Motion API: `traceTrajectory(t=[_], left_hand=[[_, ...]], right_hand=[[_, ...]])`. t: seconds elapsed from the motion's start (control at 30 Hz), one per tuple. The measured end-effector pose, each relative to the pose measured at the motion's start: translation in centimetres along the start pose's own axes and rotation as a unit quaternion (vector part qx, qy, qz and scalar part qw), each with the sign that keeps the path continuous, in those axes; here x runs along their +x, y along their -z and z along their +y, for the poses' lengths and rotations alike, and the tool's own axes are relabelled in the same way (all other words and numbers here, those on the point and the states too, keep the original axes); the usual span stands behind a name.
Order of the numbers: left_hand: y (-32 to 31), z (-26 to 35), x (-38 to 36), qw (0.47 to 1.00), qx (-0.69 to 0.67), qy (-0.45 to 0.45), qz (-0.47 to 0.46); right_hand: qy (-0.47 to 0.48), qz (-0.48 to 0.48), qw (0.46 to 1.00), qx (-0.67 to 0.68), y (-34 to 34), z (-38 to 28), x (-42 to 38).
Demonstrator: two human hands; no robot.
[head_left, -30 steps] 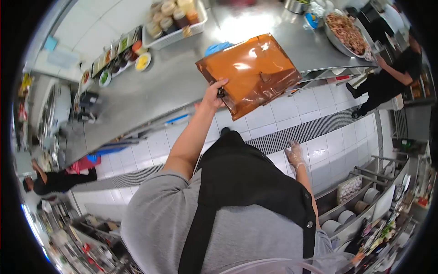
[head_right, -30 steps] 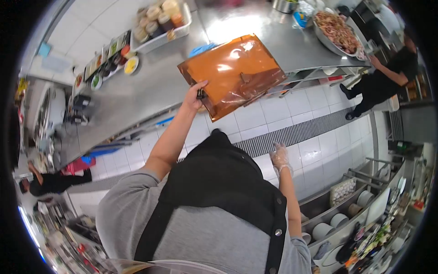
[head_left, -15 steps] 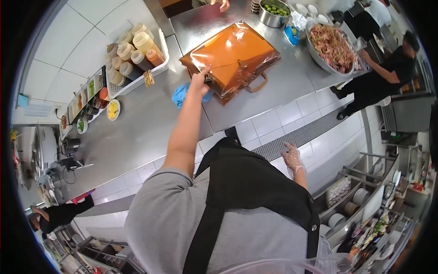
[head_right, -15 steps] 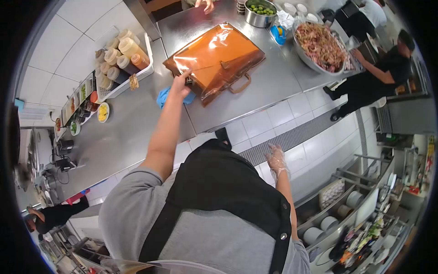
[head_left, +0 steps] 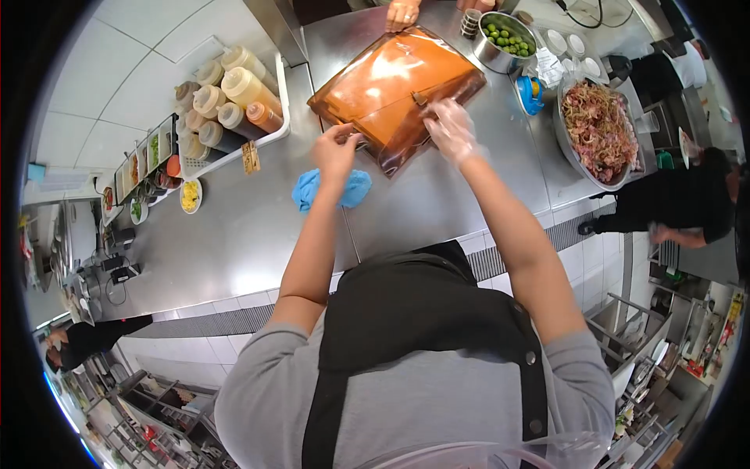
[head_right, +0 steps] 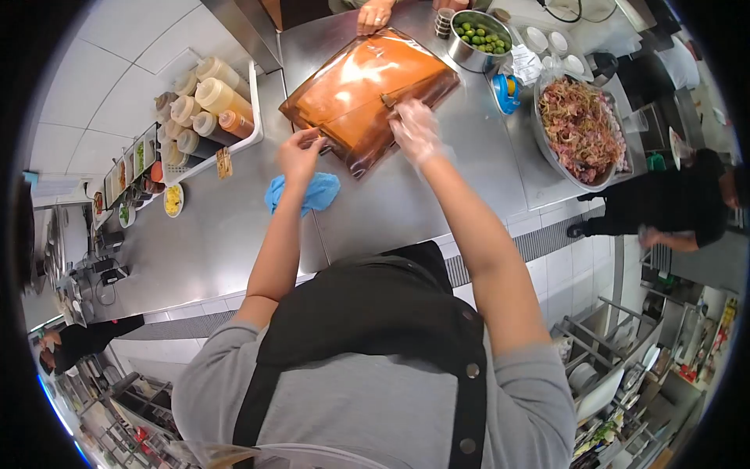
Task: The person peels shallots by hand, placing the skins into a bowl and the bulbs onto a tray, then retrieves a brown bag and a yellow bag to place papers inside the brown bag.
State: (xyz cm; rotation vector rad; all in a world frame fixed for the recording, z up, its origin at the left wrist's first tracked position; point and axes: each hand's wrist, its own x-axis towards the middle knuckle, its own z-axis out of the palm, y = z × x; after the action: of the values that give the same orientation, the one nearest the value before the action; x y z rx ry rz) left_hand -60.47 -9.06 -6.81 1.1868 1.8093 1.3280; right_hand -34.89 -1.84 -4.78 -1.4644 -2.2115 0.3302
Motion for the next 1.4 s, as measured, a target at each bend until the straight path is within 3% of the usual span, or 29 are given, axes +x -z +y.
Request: traceTrajectory(t=[0.03, 0.13, 0.17, 0.2, 0.27, 0.43, 0.5, 0.6, 0.67, 0.73, 0.77, 0.8, 0.87, 1.0, 1.07, 1.13, 1.2, 1.27, 1.33, 1.4], left_hand=[[-1.3, -0.1, 0.7, 0.999, -0.019, -0.018, -0.042], [-6.2, -1.7, 1.8, 0.987, 0.111, -0.108, -0.054], [-6.9, 0.3, 1.3, 0.986, 0.106, -0.021, -0.131], [-9.1, -3.5, 2.0, 0.984, 0.049, -0.007, -0.170], [-10.9, -3.3, 1.4, 0.988, 0.052, 0.011, -0.143], [-11.8, -1.4, 2.0, 0.983, 0.052, 0.045, -0.172], [-11.8, -1.0, 1.5, 0.984, 0.065, 0.037, -0.163], [-12.3, -1.5, 1.2, 0.983, 0.128, 0.008, -0.134], [-12.5, -1.2, 1.2, 0.984, 0.120, 0.041, -0.127], [-12.7, -1.3, 1.1, 0.985, 0.129, 0.045, -0.107], [-12.7, -1.2, 1.2, 0.985, 0.122, 0.060, -0.107], [-12.7, -0.9, 1.2, 0.984, 0.136, 0.059, -0.095], [-12.9, -1.2, 1.3, 0.987, 0.116, 0.078, -0.077], [-13.2, -0.1, 1.5, 0.983, 0.132, 0.098, -0.076], [-13.6, 0.8, 1.9, 0.987, 0.100, 0.114, -0.060], [-14.6, 2.2, 2.8, 0.991, 0.112, 0.059, -0.042], [-16.8, 4.0, 3.6, 0.997, 0.025, 0.067, -0.012], [-19.7, 4.9, 4.4, 0.997, -0.052, 0.055, 0.000], [-22.2, 5.3, 4.9, 0.943, -0.250, 0.215, 0.052], [-24.2, 4.6, 5.0, 0.947, -0.237, 0.203, 0.081]], right_hand=[[0.006, 0.001, 1.000, 0.003, -0.9, 0.1, 2.3], [0.011, -0.052, 0.998, -0.039, -4.4, 0.9, 8.6], [-0.008, -0.064, 0.997, -0.046, -5.8, 1.4, 10.2], [-0.028, -0.078, 0.995, -0.053, -6.4, 1.6, 11.9], [-0.073, -0.119, 0.989, -0.046, -6.3, 0.9, 15.3], [0.063, -0.122, 0.989, -0.047, -11.8, 3.5, 22.9], [0.053, -0.135, 0.989, -0.017, -12.6, 3.2, 23.5], [0.031, -0.154, 0.987, 0.035, -12.1, 3.5, 23.8], [0.027, -0.169, 0.983, 0.063, -11.8, 4.3, 23.5], [0.091, -0.203, 0.972, -0.076, -11.4, 4.6, 23.0], [0.166, -0.152, 0.971, -0.086, -9.1, 4.3, 22.5], [0.126, -0.199, 0.966, -0.107, -8.7, 4.5, 22.3], [0.176, -0.241, 0.944, -0.139, -3.6, 3.9, 22.8], [0.224, -0.195, 0.952, -0.073, 1.8, 6.1, 21.8], [0.283, -0.363, 0.878, -0.131, 3.7, 8.1, 21.7], [0.277, -0.334, 0.894, -0.110, 3.9, 10.8, 20.6], [0.262, -0.399, 0.862, -0.171, 5.4, 12.0, 18.9], [0.241, -0.383, 0.887, -0.097, 4.5, 14.7, 17.0], [0.218, -0.361, 0.906, -0.021, 3.6, 15.6, 14.7], [0.179, -0.179, 0.966, 0.045, 2.9, 14.3, 11.7]])
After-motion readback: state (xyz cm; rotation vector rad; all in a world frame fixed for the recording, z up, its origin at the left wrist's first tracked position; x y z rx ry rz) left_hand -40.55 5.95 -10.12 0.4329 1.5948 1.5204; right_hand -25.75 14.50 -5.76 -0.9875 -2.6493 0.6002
